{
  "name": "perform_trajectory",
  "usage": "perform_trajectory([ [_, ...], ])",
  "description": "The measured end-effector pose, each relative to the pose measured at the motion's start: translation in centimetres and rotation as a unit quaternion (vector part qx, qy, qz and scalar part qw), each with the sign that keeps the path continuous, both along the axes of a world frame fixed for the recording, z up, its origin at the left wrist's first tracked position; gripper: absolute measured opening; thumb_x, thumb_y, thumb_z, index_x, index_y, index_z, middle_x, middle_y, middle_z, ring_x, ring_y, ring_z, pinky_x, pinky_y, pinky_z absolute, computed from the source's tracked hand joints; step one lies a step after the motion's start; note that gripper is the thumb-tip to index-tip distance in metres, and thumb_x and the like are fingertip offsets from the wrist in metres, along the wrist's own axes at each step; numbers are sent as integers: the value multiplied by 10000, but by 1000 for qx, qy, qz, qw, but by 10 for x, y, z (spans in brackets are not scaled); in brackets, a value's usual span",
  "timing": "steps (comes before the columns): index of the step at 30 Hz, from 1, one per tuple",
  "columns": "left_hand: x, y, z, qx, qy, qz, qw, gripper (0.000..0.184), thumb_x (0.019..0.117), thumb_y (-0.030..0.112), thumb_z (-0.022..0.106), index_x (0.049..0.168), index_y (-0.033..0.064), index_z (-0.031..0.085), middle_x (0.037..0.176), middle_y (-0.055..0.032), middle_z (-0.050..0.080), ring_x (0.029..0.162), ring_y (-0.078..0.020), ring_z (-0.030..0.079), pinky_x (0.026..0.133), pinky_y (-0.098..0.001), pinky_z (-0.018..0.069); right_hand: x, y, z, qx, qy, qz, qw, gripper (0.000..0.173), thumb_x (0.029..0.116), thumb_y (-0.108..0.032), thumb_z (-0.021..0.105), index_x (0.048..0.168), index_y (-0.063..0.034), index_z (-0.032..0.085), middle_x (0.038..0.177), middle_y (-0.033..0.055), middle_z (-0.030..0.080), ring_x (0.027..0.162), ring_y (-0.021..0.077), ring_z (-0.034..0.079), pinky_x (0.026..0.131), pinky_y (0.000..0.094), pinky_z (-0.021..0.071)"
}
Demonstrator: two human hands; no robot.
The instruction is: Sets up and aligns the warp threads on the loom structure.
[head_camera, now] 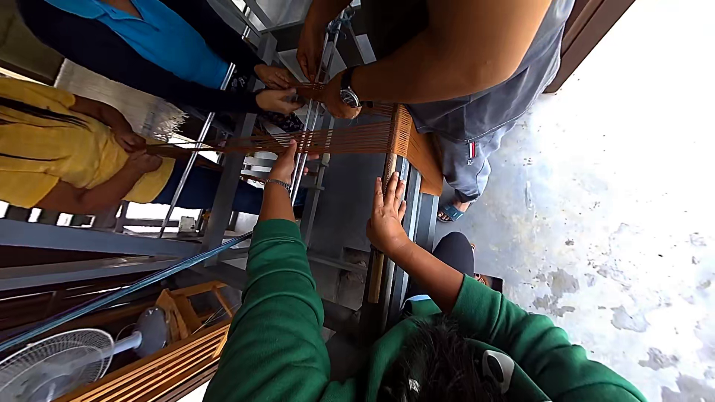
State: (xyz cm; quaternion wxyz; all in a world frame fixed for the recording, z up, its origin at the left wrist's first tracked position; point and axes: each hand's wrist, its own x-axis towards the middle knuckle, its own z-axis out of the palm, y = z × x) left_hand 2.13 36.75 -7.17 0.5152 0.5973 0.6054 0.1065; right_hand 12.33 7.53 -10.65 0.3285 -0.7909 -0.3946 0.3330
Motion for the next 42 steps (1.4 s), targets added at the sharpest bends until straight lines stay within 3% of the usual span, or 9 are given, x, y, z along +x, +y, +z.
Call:
perform_trajectory([
  [16, -16, -68, 11, 178, 189, -26, 965, 626, 1121, 517, 298, 1187, 15, 666, 842, -115, 664, 637, -181, 597, 664, -379, 535, -4, -3, -3, 30, -23, -22, 999, 1224, 731, 32, 792, 1665, -82, 10, 1688, 238, -241, 1583, 444, -125, 1157, 769, 198],
  [19, -9, -72, 11, 231, 233, -22, 944, 576, 1123, 467, 343, 1323, -3, 608, 1076, -221, 701, 930, -326, 695, 879, -525, 555, -4, 0, -5, 28, -30, -21, 999, 1214, 730, 18, 806, 1662, -67, 34, 1688, 267, -206, 1578, 476, -102, 1159, 777, 191],
  [22, 9, -96, 15, 367, 259, -5, 894, 548, 1060, 377, 508, 1452, -5, 491, 1387, -292, 562, 1320, -460, 517, 1122, -612, 383, -5, 1, -5, 23, -24, -21, 999, 1227, 723, 19, 816, 1662, -68, 31, 1686, 267, -213, 1579, 471, -108, 1171, 771, 183],
  [24, 29, -119, 4, 456, 216, -3, 863, 523, 1040, 363, 542, 1376, -35, 509, 1320, -279, 568, 1267, -432, 530, 1098, -561, 395, -5, 1, -7, 29, -26, -24, 999, 1214, 731, 9, 813, 1663, -66, 38, 1685, 282, -198, 1577, 481, -100, 1167, 779, 182],
  [27, 59, -151, -22, 427, 109, -36, 897, 576, 1038, 391, 567, 1339, -95, 494, 1264, -286, 589, 1200, -389, 575, 1055, -507, 460, -5, 2, -6, 28, -26, -24, 999, 1166, 767, 22, 784, 1663, -62, 41, 1684, 294, -182, 1575, 489, -92, 1156, 795, 184],
  [31, 102, -155, -47, 146, -87, 37, 985, 686, 1037, 512, 561, 1458, -14, 433, 1361, -225, 567, 1187, -290, 603, 975, -442, 529, -4, 1, -4, 35, -15, -25, 999, 1148, 784, 5, 789, 1661, -49, 51, 1687, 289, -178, 1573, 493, -97, 1157, 797, 171],
  [34, 127, -131, -45, -55, -182, 117, 975, 818, 962, 679, 564, 1559, 150, 386, 1514, -102, 525, 1298, -245, 575, 1016, -442, 512, -5, 2, -6, 39, -18, -25, 999, 1148, 794, -10, 791, 1661, -47, 39, 1688, 284, -184, 1574, 489, -105, 1154, 803, 168],
  [39, 149, -105, -47, -43, -269, 165, 948, 289, 981, 296, 706, 1191, 101, 669, 1056, -67, 707, 850, -135, 667, 710, -281, 561, -4, -1, -4, 42, -16, -28, 999, 1117, 842, -45, 782, 1665, -68, 28, 1685, 276, -205, 1575, 481, -114, 1151, 791, 194],
  [42, 147, -101, -48, -1, -268, 185, 945, 338, 976, 278, 722, 1227, 65, 642, 1017, -95, 711, 793, -138, 669, 683, -267, 565, -4, 0, -3, 38, -19, -24, 999, 1126, 835, -24, 784, 1664, -65, 22, 1686, 272, -208, 1575, 478, -120, 1150, 789, 201],
])
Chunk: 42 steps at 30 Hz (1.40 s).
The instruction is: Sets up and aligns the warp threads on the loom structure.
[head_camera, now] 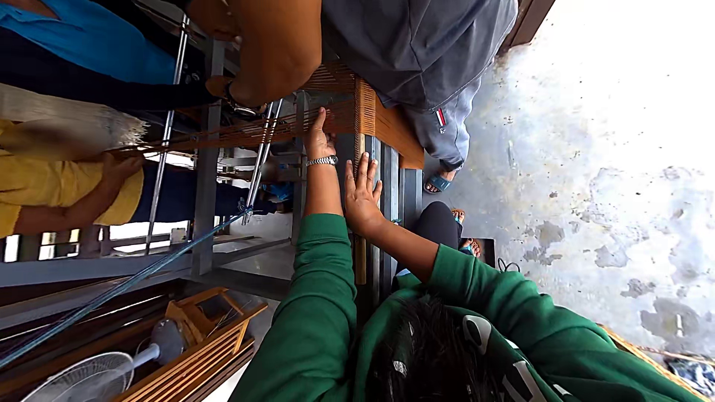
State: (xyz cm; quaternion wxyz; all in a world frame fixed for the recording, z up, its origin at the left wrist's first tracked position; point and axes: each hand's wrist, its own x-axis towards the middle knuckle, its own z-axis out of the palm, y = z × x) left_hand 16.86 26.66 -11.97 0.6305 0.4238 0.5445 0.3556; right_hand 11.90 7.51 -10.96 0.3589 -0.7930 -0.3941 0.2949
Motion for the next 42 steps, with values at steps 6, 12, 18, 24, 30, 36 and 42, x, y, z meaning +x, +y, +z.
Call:
perform_trajectory([
  [6, -32, 33, 8, 62, 23, 98, 993, 343, 998, 328, 699, 1198, 51, 664, 1026, -94, 714, 830, -139, 671, 708, -270, 556, -2, 1, -3, 7, -5, -10, 1000, 1133, 791, 15, 774, 1664, -67, 55, 1693, 273, -178, 1579, 481, -84, 1143, 790, 210],
  [12, 16, -26, 65, -88, 51, 92, 991, 481, 1119, 365, 430, 1482, 49, 431, 1368, -145, 571, 1204, -213, 590, 1029, -353, 489, -1, 1, -4, 6, -9, -7, 1000, 1141, 797, -21, 789, 1664, -68, 49, 1691, 273, -185, 1582, 466, -90, 1143, 784, 212],
  [18, -21, 13, 8, -24, -17, -33, 999, 459, 1057, 346, 588, 1414, 66, 520, 1253, -147, 662, 1065, -229, 675, 903, -364, 573, 2, 1, -5, 12, -10, 5, 1000, 1164, 752, 18, 791, 1661, -60, 69, 1692, 266, -192, 1578, 482, -82, 1128, 797, 224],
  [24, -60, 62, 16, -6, -53, 109, 993, 523, 1083, 392, 526, 1487, 70, 441, 1379, -166, 601, 1200, -245, 630, 992, -393, 540, 4, 3, -2, -3, -5, 9, 1000, 1163, 747, 28, 781, 1662, -63, 68, 1686, 286, -187, 1571, 500, -93, 1142, 787, 197],
  [30, -76, 22, 30, 17, 97, -69, 993, 754, 1051, 636, 405, 1460, 7, 474, 1326, -193, 636, 1050, -263, 705, 870, -389, 601, 3, 3, -1, -17, -1, 10, 1000, 1166, 753, 39, 761, 1666, -84, 46, 1683, 273, -219, 1572, 478, -130, 1159, 775, 180],
  [36, -154, 76, 65, 288, 468, 81, 832, 615, 1060, 491, 487, 1337, -52, 568, 1275, -256, 634, 1214, -354, 613, 1072, -500, 468, 1, 2, -1, -18, 1, 12, 1000, 1161, 741, 49, 756, 1665, -88, 66, 1688, 269, -205, 1572, 489, -111, 1157, 777, 178],
  [42, -155, 122, 68, -96, 344, -184, 916, 828, 1004, 754, 305, 1413, 79, 556, 1291, -98, 698, 1110, -247, 703, 907, -406, 575, 0, 2, -3, -10, -9, 9, 1000, 1150, 756, 47, 744, 1666, -89, 54, 1682, 283, -209, 1571, 495, -106, 1154, 771, 187],
])
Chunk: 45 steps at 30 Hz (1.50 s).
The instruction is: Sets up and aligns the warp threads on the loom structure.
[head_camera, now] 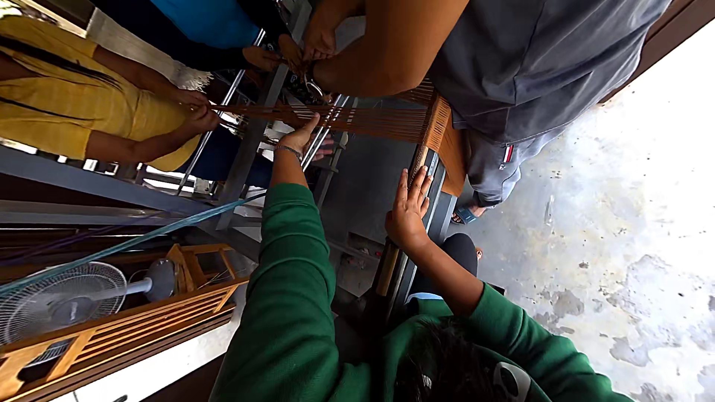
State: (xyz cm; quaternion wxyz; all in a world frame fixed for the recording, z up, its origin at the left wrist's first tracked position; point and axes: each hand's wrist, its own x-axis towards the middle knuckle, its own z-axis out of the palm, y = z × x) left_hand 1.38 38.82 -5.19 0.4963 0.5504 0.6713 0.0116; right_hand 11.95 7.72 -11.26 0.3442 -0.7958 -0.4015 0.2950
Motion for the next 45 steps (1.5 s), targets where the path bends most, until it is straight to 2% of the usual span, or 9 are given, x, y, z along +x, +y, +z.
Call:
perform_trajectory([
  [5, 16, 21, -19, 32, -181, 173, 968, 523, 993, 466, 646, 1368, 108, 584, 1150, -112, 709, 941, -213, 709, 779, -344, 589, 1, 0, 1, -2, -1, 5, 1000, 1121, 760, 59, 716, 1666, -86, 71, 1685, 280, -201, 1569, 501, -100, 1152, 773, 179],
  [9, 5, 26, -23, 136, -229, 207, 941, 343, 1061, 289, 581, 1305, 52, 620, 1161, -95, 708, 995, -174, 682, 855, -333, 561, 1, 0, 1, -1, -5, 7, 1000, 1117, 758, 61, 714, 1665, -82, 79, 1685, 284, -195, 1569, 507, -88, 1151, 770, 179],
  [15, -19, 40, -33, 210, -237, 318, 894, 369, 1091, 346, 483, 1338, 98, 603, 1228, -94, 684, 1094, -202, 649, 857, -419, 530, 0, 0, 2, -10, -10, 7, 1000, 1121, 757, 65, 714, 1666, -88, 76, 1685, 281, -199, 1570, 507, -81, 1158, 760, 181],
  [19, 6, 14, -16, 104, -205, 204, 952, 823, 994, 765, 321, 1472, 121, 505, 1309, -147, 662, 1117, -279, 670, 884, -490, 565, 0, 0, 1, -7, -15, 6, 1000, 1108, 761, 66, 704, 1664, -79, 79, 1686, 283, -194, 1570, 506, -82, 1157, 761, 180],
  [23, 10, 13, -19, 15, -209, 122, 970, 557, 1003, 503, 607, 1430, 149, 552, 1264, -101, 681, 1117, -249, 680, 917, -423, 576, 1, -1, 1, -9, -10, 10, 1000, 1095, 770, 67, 688, 1665, -85, 75, 1683, 280, -209, 1569, 504, -99, 1159, 762, 175],
  [31, 0, 16, -23, 84, -219, 180, 955, 603, 1085, 583, 342, 1379, 123, 597, 1156, -109, 726, 934, -235, 713, 787, -413, 584, 1, 0, 1, -12, -9, 9, 1000, 1125, 766, 55, 712, 1669, -106, 62, 1682, 277, -217, 1568, 504, -101, 1156, 762, 183],
  [35, -14, -21, 7, 63, -100, 23, 993, 836, 1057, 684, 185, 1397, 9, 542, 1152, -146, 738, 918, -249, 746, 771, -381, 615, 2, 1, 2, -16, -9, 12, 1000, 1110, 777, 56, 704, 1668, -100, 61, 1678, 284, -221, 1566, 511, -96, 1152, 765, 182],
  [39, -28, -56, -1, 129, 37, -104, 985, 653, 1123, 522, 251, 1206, 11, 649, 841, -79, 667, 610, -137, 574, 602, -312, 508, 1, 0, 3, -12, -11, 9, 1000, 1133, 753, 66, 722, 1666, -98, 72, 1680, 287, -209, 1568, 509, -87, 1145, 762, 200],
  [45, -16, -87, -19, 170, 8, -31, 985, 576, 1122, 488, 339, 1029, 0, 632, 686, -18, 499, 509, -95, 433, 510, -257, 412, 2, 0, 3, -7, -16, 9, 1000, 1126, 762, 72, 716, 1666, -92, 65, 1682, 278, -214, 1564, 519, -86, 1135, 780, 178],
])
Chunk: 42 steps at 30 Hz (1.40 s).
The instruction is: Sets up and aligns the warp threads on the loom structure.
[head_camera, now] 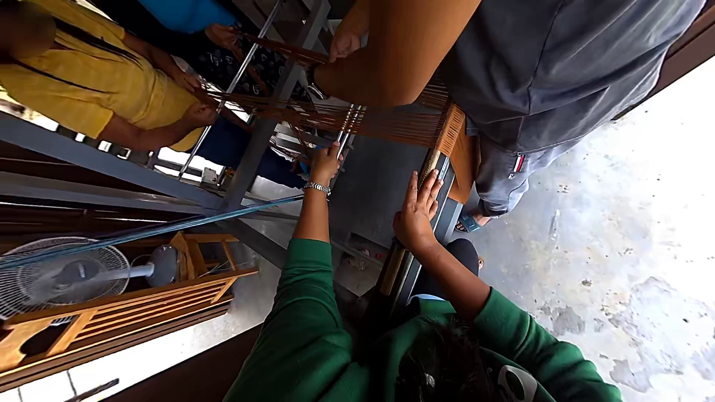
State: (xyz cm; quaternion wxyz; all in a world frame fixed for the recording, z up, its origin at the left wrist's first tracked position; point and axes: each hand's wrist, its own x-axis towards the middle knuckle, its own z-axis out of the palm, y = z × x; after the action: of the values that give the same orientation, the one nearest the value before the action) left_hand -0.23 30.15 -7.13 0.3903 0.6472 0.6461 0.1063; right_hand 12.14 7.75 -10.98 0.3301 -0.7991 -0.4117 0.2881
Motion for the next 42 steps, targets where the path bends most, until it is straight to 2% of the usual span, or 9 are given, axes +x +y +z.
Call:
perform_trajectory([
  [4, 13, -10, 14, -29, -2, 20, 999, 607, 1120, 503, 330, 1108, -11, 652, 764, -62, 563, 577, -132, 471, 569, -313, 449, 2, -2, 2, -16, -46, 1, 999, 1057, 769, 8, 697, 1653, -32, 120, 1669, 369, -77, 1555, 559, 22, 1155, 765, 216],
  [11, 16, -9, 11, -78, -72, 40, 993, 554, 1116, 498, 360, 992, 19, 608, 624, 6, 472, 429, -65, 415, 431, -195, 389, 0, 1, -1, -8, -59, 0, 998, 1000, 818, 19, 664, 1656, -39, 121, 1672, 357, -97, 1552, 565, 31, 1146, 757, 250],
  [16, 22, -8, 18, -40, 8, 13, 999, 591, 1123, 504, 307, 1197, 7, 617, 714, -58, 593, 505, -105, 521, 510, -239, 464, 0, 3, -11, -3, -78, -4, 997, 1032, 805, -24, 679, 1659, -47, 100, 1659, 383, -88, 1543, 579, 66, 1158, 753, 237],
  [20, 25, -9, 25, 44, 141, -45, 988, 599, 1121, 490, 323, 1447, 23, 509, 1145, -216, 701, 997, -314, 710, 916, -489, 568, -1, 1, -4, -19, -63, -6, 998, 1075, 796, -17, 706, 1661, -47, 69, 1662, 365, -132, 1554, 560, 32, 1169, 733, 247],
  [22, 30, -18, 33, 93, 173, -38, 980, 591, 1102, 494, 392, 1473, 45, 496, 1334, -258, 639, 1251, -418, 621, 1057, -618, 475, 1, -2, 11, -30, -22, 0, 999, 1089, 790, 50, 710, 1660, -57, 65, 1678, 319, -163, 1565, 530, -48, 1170, 755, 197],
  [25, 44, -40, 35, 222, 170, 40, 959, 560, 1059, 449, 525, 1476, 75, 516, 1462, -243, 551, 1360, -445, 516, 1107, -631, 420, 4, -5, 19, -57, -21, 17, 998, 1048, 846, -2, 670, 1661, -55, 14, 1675, 313, -185, 1575, 505, -49, 1207, 704, 201],
  [29, 82, -83, 29, 346, 76, 106, 929, 439, 1017, 316, 613, 1368, 57, 563, 1424, -244, 538, 1324, -429, 513, 1085, -603, 420, -1, -8, 19, -23, -18, 6, 1000, 975, 858, 23, 626, 1652, -18, 60, 1680, 336, -112, 1565, 535, 6, 1188, 729, 211],
  [37, 126, -126, -1, 129, -55, -20, 990, 528, 1046, 387, 583, 1393, -8, 546, 1387, -246, 583, 1301, -371, 571, 1092, -533, 477, -2, -2, 3, -25, -46, -4, 999, 792, 1018, -58, 549, 1655, -34, 78, 1681, 330, -122, 1555, 557, -16, 1115, 779, 264],
  [42, 108, -160, 2, 125, -100, -9, 987, 484, 1070, 330, 546, 1389, -35, 540, 1369, -252, 595, 1288, -332, 587, 1102, -458, 478, 7, -14, 36, -53, 17, 23, 998, 806, 1009, -126, 588, 1652, -29, 113, 1689, 325, -79, 1558, 550, -7, 1155, 766, 207],
])
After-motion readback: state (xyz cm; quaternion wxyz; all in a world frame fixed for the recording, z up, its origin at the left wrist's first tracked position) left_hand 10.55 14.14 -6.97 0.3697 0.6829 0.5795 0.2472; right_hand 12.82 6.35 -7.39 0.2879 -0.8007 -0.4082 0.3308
